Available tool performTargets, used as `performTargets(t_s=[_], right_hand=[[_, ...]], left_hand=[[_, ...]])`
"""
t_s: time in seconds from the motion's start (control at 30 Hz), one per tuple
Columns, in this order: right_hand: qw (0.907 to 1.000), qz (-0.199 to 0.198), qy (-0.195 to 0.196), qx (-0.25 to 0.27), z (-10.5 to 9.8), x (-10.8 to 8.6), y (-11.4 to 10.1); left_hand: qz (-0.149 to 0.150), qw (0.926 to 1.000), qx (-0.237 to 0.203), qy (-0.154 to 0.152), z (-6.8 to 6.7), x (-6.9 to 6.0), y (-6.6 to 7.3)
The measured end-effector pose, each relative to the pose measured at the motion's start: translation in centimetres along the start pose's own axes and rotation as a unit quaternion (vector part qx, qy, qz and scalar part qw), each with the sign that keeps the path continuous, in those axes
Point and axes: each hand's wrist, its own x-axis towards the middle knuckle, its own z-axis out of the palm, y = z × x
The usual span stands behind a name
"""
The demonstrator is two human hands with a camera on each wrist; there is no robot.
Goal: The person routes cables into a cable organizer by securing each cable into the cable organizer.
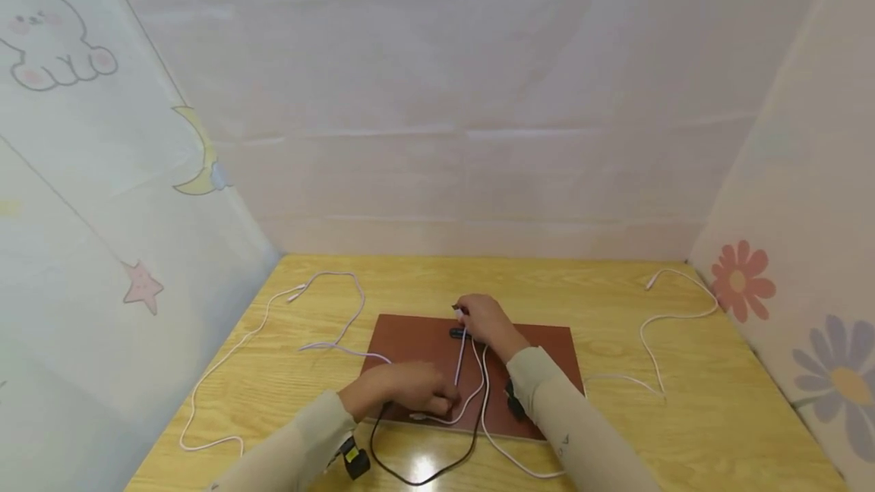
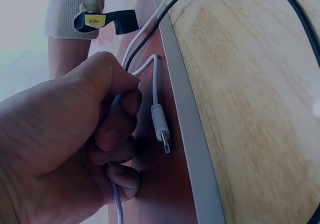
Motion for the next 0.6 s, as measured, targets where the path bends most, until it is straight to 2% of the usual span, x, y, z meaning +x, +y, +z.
performTargets(t_s=[0.3,0.5,0.6], right_hand=[[0.9996,0.015,-0.009,0.023,-0.05,-0.27,0.18],[0.9999,0.002,-0.005,0.016,0.12,0.02,0.23],[0.9999,-0.003,-0.004,0.013,0.31,0.23,0.19]], left_hand=[[0.014,0.9995,-0.015,-0.025,-0.55,0.02,-0.08],[0.012,0.9992,-0.015,-0.036,-0.63,-0.06,-0.49],[0.005,0.9994,-0.014,-0.032,-0.30,-0.13,-0.69]])
